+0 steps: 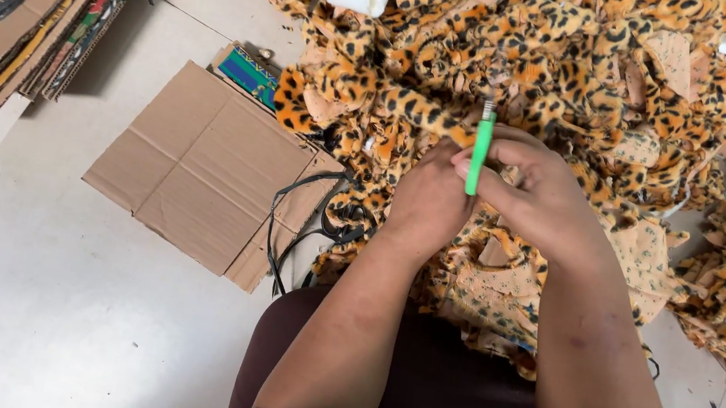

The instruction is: Trimming leopard-print fabric scraps using scissors

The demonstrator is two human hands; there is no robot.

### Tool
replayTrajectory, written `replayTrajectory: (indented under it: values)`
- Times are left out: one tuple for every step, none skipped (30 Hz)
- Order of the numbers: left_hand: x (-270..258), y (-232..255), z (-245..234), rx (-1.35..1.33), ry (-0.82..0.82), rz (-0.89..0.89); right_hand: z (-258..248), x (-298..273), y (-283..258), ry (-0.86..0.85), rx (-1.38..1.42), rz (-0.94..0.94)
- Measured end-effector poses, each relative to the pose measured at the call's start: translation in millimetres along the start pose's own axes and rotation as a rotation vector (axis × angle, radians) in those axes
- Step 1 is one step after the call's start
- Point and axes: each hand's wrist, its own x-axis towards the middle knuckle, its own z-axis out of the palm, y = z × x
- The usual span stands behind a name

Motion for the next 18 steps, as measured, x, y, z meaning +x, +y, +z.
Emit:
replayTrajectory:
  values:
    - [2.5,-9.9,12.9,-0.016,-0.013,0.032,-0.3,2.8,-0.2,-0.034,-0.020,-0.036]
    - [0.2,1.7,-4.2,-0.017,-0.014,0.034,-2.1,0.2,-2.4,-0.031,-0.022,-0.035]
    - [-1.3,12.3,-22.5,-0.148,-0.084,-0.009,-3.3,-0.5,-4.8,0.027,0.036,-0.014]
    - [-3.2,22.7,-40.8,-0.279,-0.154,-0.052,-4.2,-1.3,-7.1,0.084,0.095,0.009]
    - [3.3,17.0,-36.8,-0.279,-0.153,-0.056,-12.7,-2.9,3.4,0.080,0.096,0.010]
    - [10.1,11.2,-32.4,-0.577,-0.219,-0.204,-21.4,-4.3,14.4,0.092,0.156,0.039]
    - [18.0,6.5,-27.0,-0.875,-0.290,-0.348,-31.6,-6.7,25.4,0.111,0.214,0.070]
    - [18.2,-0.9,-25.6,-0.877,-0.295,-0.347,-32.0,-9.8,22.5,0.114,0.213,0.073]
    - [19.6,-7.8,-24.0,-1.146,-0.158,-0.236,-33.3,-12.6,19.3,0.082,0.133,0.128]
    - [21.0,-14.7,-22.4,-1.410,-0.016,-0.116,-34.5,-15.5,16.2,0.050,0.054,0.183]
    - [21.8,-23.1,-23.1,-1.412,-0.019,-0.117,-33.5,-18.7,18.1,0.052,0.053,0.186]
    - [22.3,-31.6,-23.9,-1.636,0.099,-0.116,-32.3,-22.0,19.9,0.061,0.057,0.218]
    - [22.6,-40.9,-25.6,-1.853,0.229,-0.113,-30.3,-24.3,21.7,0.068,0.064,0.247]
    - [21.9,-47.0,-26.5,-1.853,0.230,-0.115,-31.2,-28.0,32.1,0.067,0.064,0.248]
    - [21.3,-53.5,-28.4,-1.926,0.349,-0.249,-31.7,-30.8,42.5,0.094,0.121,0.219]
    - [20.6,-59.8,-30.2,-1.992,0.471,-0.387,-32.4,-33.6,52.9,0.121,0.178,0.190]
    - [21.0,-66.9,-29.5,-1.990,0.469,-0.388,-33.4,-36.3,61.7,0.123,0.180,0.190]
    - [21.6,-73.8,-28.6,-2.049,0.560,-0.435,-34.8,-39.1,70.7,0.186,0.336,0.157]
